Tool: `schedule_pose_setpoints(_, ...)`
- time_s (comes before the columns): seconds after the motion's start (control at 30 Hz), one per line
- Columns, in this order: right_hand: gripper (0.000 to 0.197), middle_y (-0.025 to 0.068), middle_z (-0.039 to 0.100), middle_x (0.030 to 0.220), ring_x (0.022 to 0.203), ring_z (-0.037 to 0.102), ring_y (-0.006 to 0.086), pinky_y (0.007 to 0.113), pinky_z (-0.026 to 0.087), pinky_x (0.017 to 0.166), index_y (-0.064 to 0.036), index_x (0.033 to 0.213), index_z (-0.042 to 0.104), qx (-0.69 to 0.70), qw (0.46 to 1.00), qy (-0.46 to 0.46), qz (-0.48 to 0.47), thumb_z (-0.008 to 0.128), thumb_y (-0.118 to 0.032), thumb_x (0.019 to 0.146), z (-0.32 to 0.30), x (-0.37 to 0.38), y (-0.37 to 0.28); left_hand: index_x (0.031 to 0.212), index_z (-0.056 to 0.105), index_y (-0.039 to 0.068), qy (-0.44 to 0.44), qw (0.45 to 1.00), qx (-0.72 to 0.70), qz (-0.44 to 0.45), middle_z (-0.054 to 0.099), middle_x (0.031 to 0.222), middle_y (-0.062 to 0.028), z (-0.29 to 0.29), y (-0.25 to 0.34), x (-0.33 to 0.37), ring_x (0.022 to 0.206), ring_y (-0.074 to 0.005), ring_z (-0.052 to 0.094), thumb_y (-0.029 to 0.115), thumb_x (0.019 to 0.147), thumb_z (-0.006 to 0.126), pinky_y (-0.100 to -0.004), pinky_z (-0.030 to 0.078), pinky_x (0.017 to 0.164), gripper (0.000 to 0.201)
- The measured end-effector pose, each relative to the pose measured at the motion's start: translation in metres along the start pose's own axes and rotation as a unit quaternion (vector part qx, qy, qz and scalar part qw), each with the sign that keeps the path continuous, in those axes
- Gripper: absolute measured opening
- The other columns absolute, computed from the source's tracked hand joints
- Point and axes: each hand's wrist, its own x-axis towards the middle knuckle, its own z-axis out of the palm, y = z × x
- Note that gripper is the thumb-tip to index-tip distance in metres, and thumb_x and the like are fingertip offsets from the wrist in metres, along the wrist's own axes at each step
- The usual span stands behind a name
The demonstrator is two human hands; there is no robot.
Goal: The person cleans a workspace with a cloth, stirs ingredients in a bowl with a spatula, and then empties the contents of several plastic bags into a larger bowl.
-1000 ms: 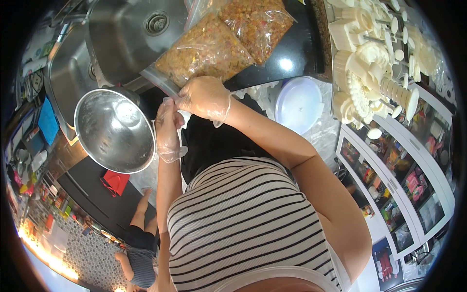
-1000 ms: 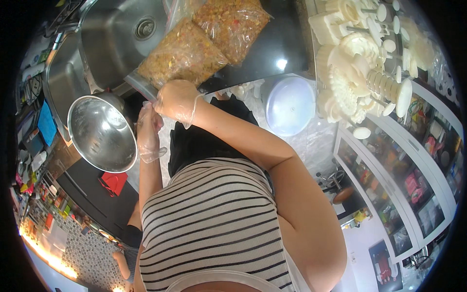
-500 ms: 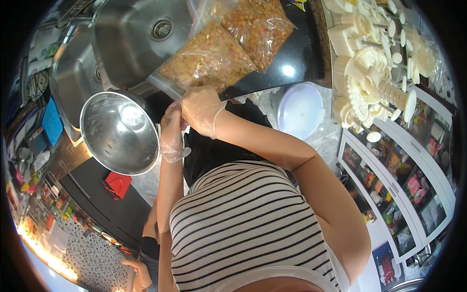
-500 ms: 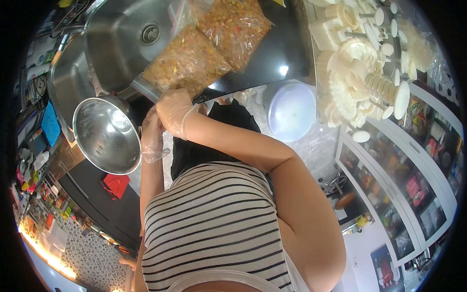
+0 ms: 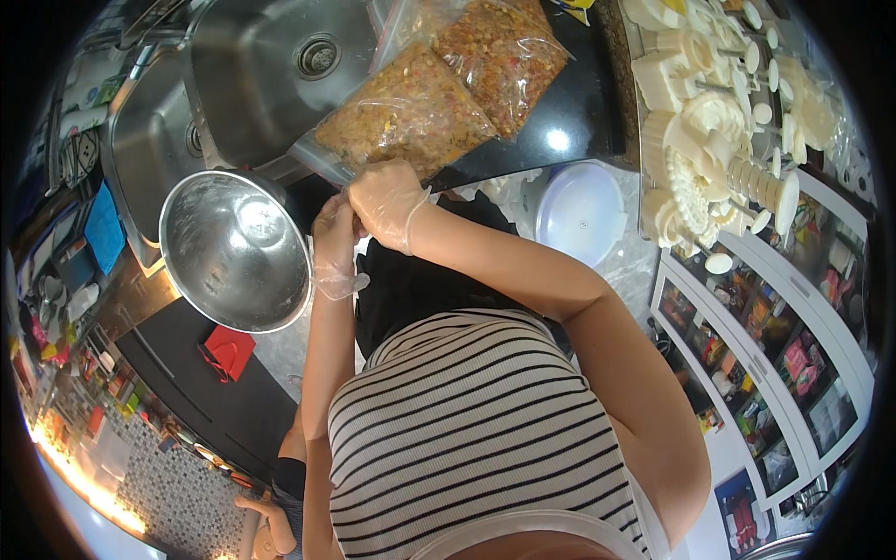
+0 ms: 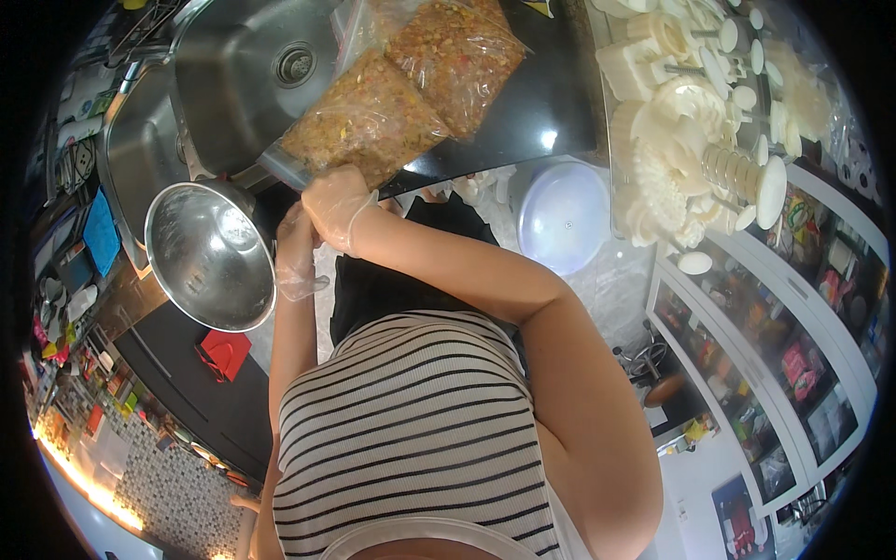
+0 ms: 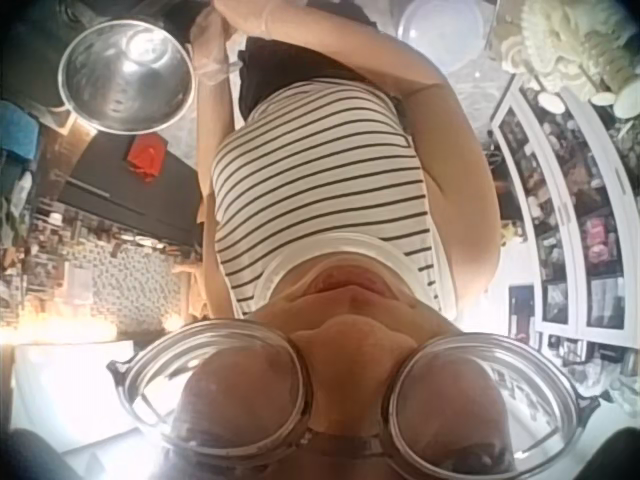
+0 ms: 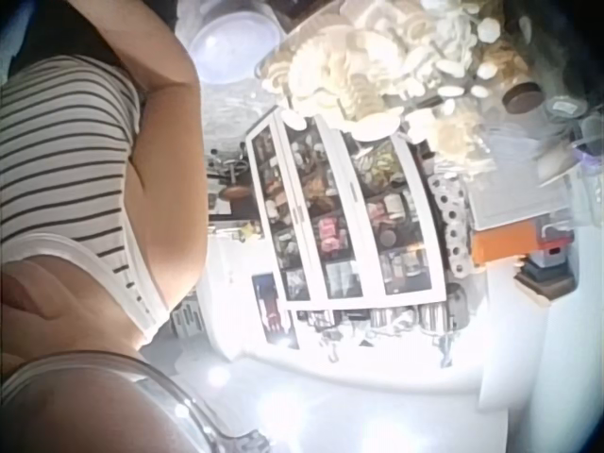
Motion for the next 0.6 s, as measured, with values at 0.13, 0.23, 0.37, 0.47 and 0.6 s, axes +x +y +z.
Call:
schedule_pose_setpoints(0.13,0.014,0.0121,0.064,0.072,0.072,0.065,0.0255,0.036,0.049,0.063,-0.0056,0.069,0.066,-0.008,0.996,0.075,-0.039,0.067,-0.018,0.062,0.011,-0.001,0.007,0.1,0.057,-0.002,-0.038,0.996,0.076,-0.023,0.055,0.065,-0.0012,-0.005,0.001,0.009,0.049,-0.0057,0.048,0.027,0.092,0.045,-0.0186,0.033,0.042,0.032)
schedule_pose_setpoints(0.23,0.013,0.013,0.063,0.071,0.07,0.064,0.0272,0.037,0.049,0.062,-0.0051,0.067,0.065,0.012,0.991,0.118,-0.06,0.066,-0.017,0.061,0.016,-0.003,0.013,0.1,0.057,0.0,-0.051,0.995,0.013,-0.083,0.055,0.064,-0.0009,0.006,0.005,0.009,0.047,-0.0065,0.048,0.031,0.093,0.041,-0.0193,0.033,0.04,0.036)
schedule_pose_setpoints(0.37,0.013,0.0137,0.061,0.069,0.066,0.062,0.0298,0.038,0.049,0.061,-0.0047,0.065,0.063,0.051,0.982,0.17,-0.064,0.066,-0.016,0.061,0.02,-0.007,0.017,0.101,0.056,0.0,-0.039,0.997,0.033,-0.051,0.053,0.063,-0.0016,0.016,0.008,0.007,0.046,-0.0075,0.046,0.029,0.094,0.038,-0.0202,0.035,0.04,0.035)
schedule_pose_setpoints(0.47,0.013,0.0131,0.061,0.067,0.065,0.063,0.029,0.038,0.049,0.061,-0.0046,0.067,0.062,0.046,0.985,0.154,-0.059,0.065,-0.016,0.062,0.025,-0.005,0.018,0.101,0.056,-0.001,-0.054,0.996,0.064,-0.022,0.053,0.063,-0.0022,0.013,0.013,0.006,0.045,-0.0078,0.045,0.024,0.093,0.04,-0.021,0.036,0.041,0.03)
schedule_pose_setpoints(0.6,0.013,0.0127,0.06,0.066,0.064,0.063,0.0287,0.038,0.049,0.059,-0.0043,0.067,0.059,0.083,0.976,0.189,-0.064,0.063,-0.016,0.065,0.036,-0.006,0.014,0.097,0.056,-0.001,-0.039,0.998,0.053,-0.025,0.053,0.063,-0.0024,0.005,0.0,0.007,0.046,-0.0082,0.045,0.02,0.093,0.042,-0.0221,0.035,0.042,0.026)
